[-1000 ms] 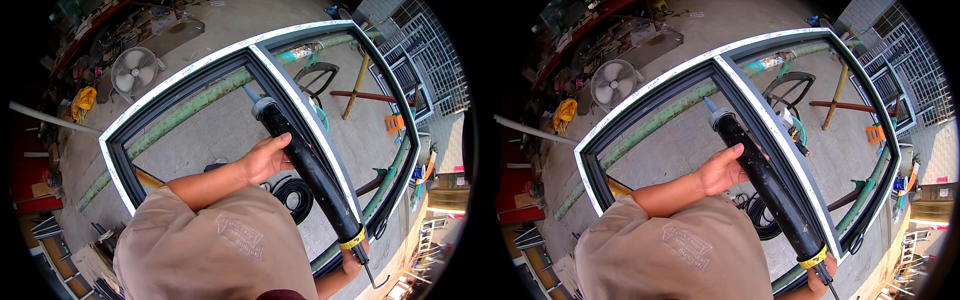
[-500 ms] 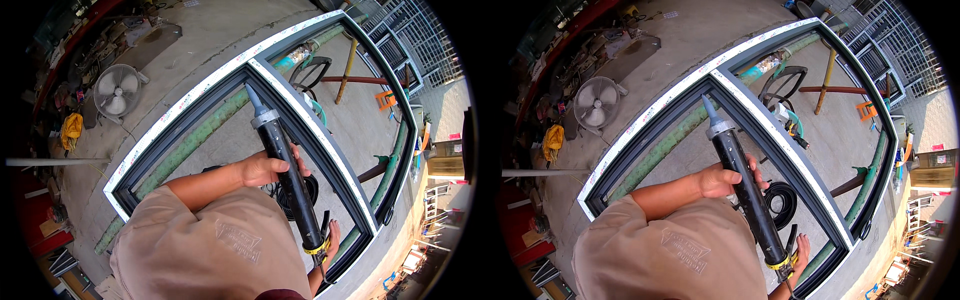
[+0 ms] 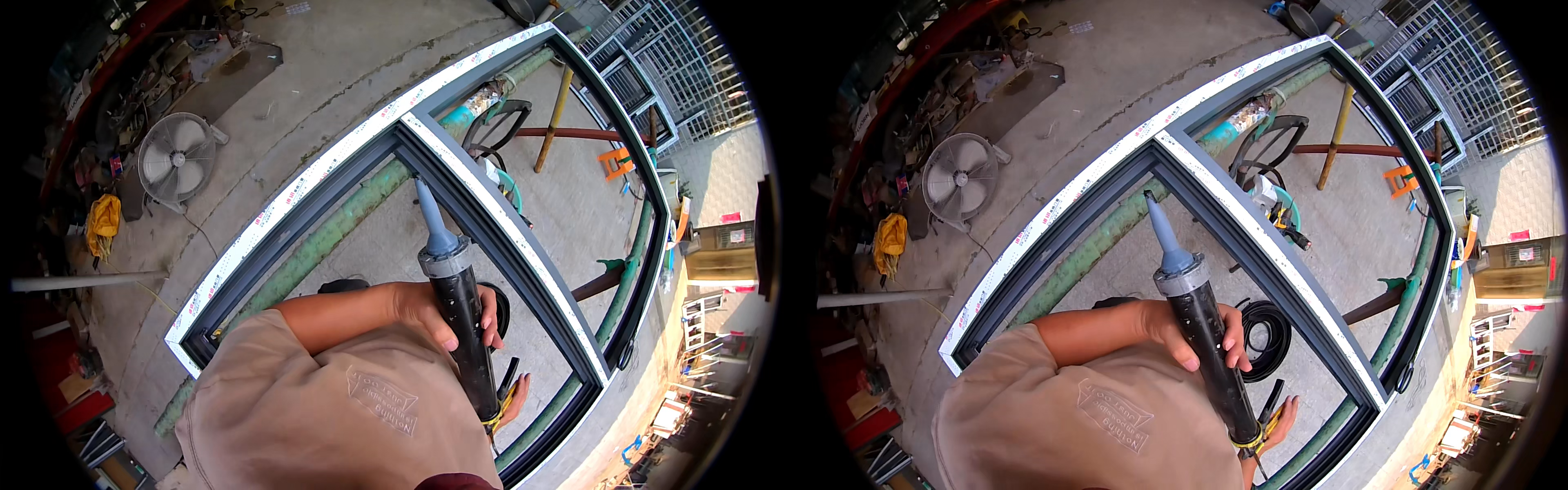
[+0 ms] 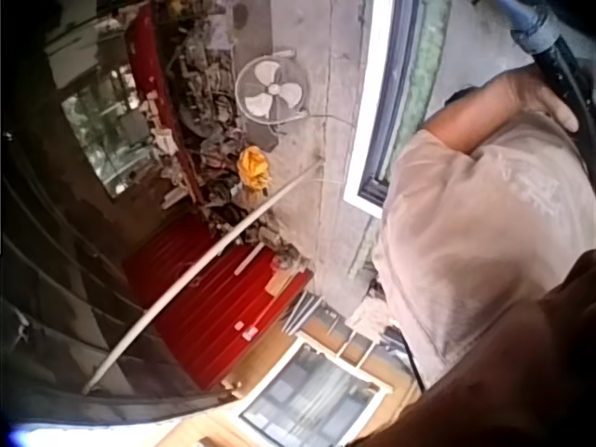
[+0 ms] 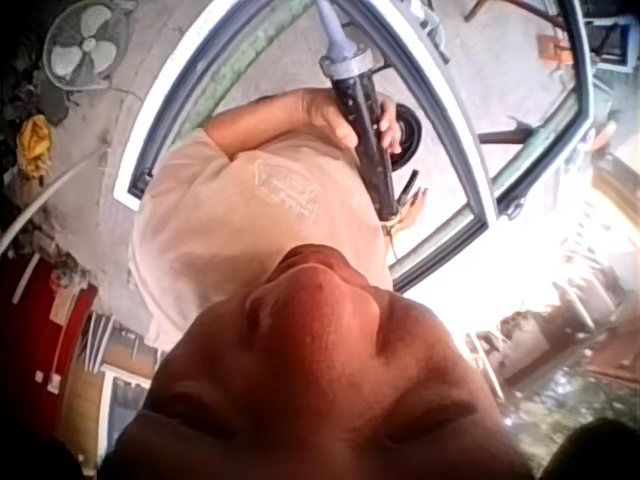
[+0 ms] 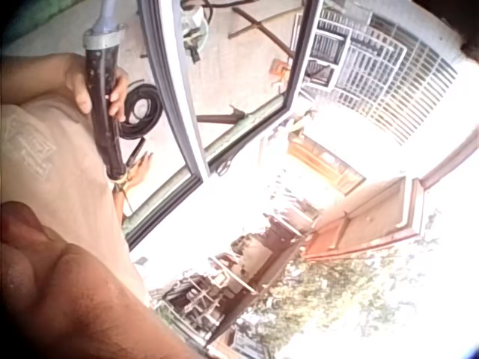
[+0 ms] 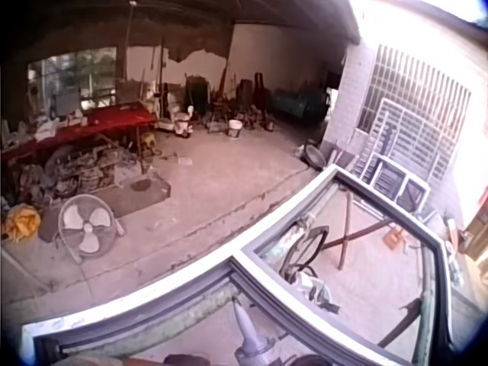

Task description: The person applies sealant to a window frame using a caulking gun and then trims a length of black rubber stripping with shears.

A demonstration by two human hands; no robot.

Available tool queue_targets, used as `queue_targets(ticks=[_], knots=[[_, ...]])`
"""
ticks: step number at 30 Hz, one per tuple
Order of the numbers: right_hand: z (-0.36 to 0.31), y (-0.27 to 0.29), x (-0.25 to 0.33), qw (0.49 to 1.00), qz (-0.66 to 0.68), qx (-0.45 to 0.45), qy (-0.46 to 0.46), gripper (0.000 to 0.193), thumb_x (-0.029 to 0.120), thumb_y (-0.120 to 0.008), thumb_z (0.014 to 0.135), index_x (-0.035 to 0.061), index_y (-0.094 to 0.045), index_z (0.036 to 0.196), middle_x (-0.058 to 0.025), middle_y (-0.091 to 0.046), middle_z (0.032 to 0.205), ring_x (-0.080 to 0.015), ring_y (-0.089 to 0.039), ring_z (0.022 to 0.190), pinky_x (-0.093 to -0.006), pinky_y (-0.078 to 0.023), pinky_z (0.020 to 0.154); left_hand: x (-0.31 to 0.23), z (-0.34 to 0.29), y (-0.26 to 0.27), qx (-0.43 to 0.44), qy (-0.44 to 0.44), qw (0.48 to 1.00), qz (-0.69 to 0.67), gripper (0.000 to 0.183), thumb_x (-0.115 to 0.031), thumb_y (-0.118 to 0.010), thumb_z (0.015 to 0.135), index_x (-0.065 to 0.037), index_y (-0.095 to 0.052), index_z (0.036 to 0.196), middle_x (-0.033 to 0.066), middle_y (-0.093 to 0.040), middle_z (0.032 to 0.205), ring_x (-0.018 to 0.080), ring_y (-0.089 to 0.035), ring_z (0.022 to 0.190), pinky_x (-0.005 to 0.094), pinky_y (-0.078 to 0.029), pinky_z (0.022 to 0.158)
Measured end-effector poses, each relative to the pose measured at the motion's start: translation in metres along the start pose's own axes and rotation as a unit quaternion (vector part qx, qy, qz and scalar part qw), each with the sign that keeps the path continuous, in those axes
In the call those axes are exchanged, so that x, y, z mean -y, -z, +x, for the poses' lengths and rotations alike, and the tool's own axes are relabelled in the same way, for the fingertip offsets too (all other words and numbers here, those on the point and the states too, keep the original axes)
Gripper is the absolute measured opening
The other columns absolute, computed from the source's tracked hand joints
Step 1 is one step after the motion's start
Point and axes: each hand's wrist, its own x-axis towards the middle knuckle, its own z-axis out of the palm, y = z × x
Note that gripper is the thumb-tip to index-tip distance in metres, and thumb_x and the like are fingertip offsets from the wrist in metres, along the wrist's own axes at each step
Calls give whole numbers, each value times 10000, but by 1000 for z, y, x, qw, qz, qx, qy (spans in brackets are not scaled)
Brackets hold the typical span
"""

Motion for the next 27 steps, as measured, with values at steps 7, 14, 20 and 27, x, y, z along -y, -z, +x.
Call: queue_targets(ticks=[7,14,20,27], knots=[[40,38,34,961,-151,76,221,469,125,-655,999,41,-667,1460,-211,-640,1536,-464,-535,1489,-561,-404,1231,14,-19,16,-275,-92,931,-219,478,-84,-861,859,-164,-608,1257,66,-688,1236,397,-623,1366,674,-421,1249],[61,63,110,933,-114,202,274,458,200,-699,970,110,-704,1419,-203,-638,1536,-464,-566,1458,-562,-473,1177,2,-29,27,-311,-115,929,-162,420,-251,-817,924,-169,-618,1285,44,-671,1158,345,-696,1220,689,-487,1172],[89,65,151,876,-95,332,336,594,28,-779,698,106,-734,1285,-176,-658,1501,-397,-580,1456,-602,-452,1207,-7,-29,36,-325,-136,922,-164,347,-239,-792,935,-132,-645,1231,73,-689,1140,349,-700,1184,672,-538,1118],[102,51,153,871,-14,336,359,422,103,-805,685,59,-670,1083,-156,-707,1166,-389,-694,1216,-608,-492,1183,-10,-36,38,-355,-154,909,-157,335,-262,-765,957,-114,-638,1229,85,-682,1133,344,-697,1158,661,-550,1107]])
